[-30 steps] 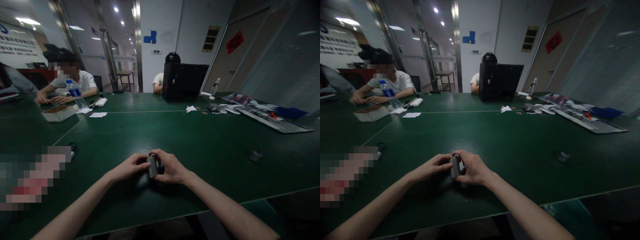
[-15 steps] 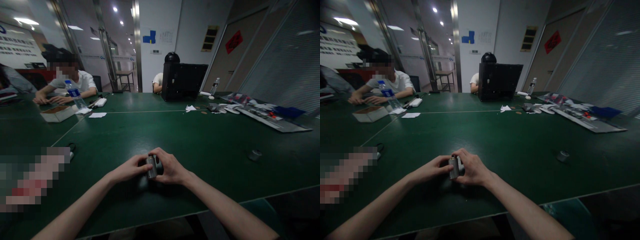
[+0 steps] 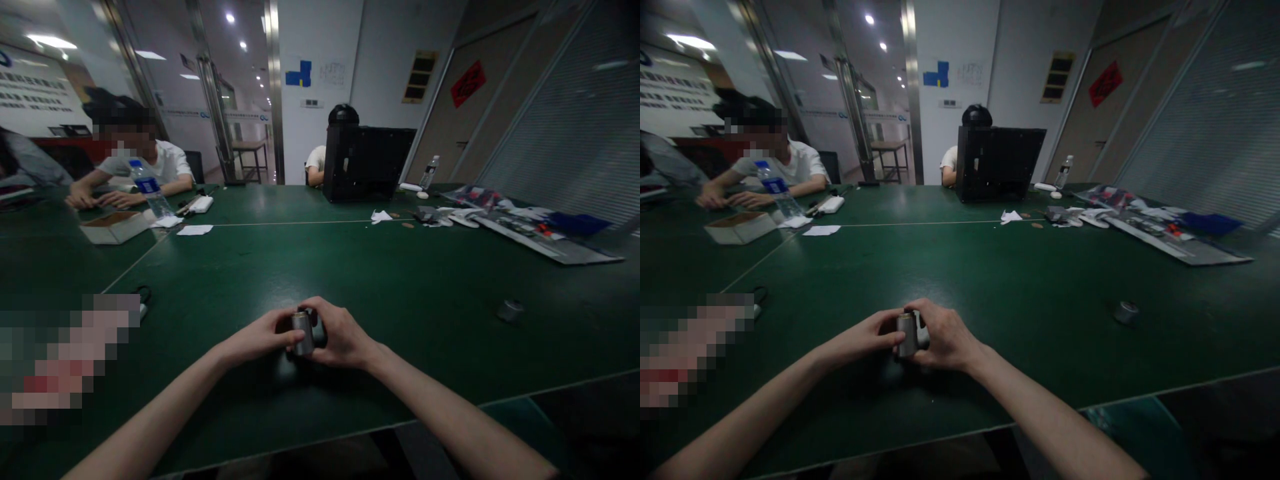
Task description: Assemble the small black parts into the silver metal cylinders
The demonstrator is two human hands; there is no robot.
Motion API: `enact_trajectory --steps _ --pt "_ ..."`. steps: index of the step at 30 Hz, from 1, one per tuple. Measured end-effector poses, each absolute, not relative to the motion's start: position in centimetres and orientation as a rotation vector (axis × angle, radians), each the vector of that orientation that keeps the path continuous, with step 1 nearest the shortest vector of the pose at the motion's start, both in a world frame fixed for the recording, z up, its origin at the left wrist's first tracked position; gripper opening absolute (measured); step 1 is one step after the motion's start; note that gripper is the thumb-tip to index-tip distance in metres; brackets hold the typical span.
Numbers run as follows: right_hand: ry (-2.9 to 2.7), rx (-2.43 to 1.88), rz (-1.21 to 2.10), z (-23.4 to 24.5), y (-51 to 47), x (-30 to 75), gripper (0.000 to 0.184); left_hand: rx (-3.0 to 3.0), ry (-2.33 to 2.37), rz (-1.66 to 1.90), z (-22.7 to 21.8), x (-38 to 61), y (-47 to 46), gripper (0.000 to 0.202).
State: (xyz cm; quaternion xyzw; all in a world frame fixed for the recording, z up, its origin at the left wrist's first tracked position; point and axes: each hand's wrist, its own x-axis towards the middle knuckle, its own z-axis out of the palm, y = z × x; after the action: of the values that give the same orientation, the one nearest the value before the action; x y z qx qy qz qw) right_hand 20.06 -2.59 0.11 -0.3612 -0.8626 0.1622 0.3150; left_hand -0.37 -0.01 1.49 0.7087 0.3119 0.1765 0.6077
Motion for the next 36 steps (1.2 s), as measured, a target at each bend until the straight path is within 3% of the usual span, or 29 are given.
enact_trajectory --steps 10,16,36 --pt "-2.278 -0.980 0.437 -0.14 -2.50 20.17 0.058 1.589 0.669 0.440 1.58 -0.17 0.08 0.037" --pt "-2.269 -0.957 0.449 0.05 -2.63 20.17 0.060 1.542 0.741 0.428 1.77 -0.81 -0.14 0.045" --pt "-2.266 -0.977 0.434 -0.06 -2.56 20.11 0.057 1.621 0.692 0.427 2.23 -0.08 -0.20 0.040"
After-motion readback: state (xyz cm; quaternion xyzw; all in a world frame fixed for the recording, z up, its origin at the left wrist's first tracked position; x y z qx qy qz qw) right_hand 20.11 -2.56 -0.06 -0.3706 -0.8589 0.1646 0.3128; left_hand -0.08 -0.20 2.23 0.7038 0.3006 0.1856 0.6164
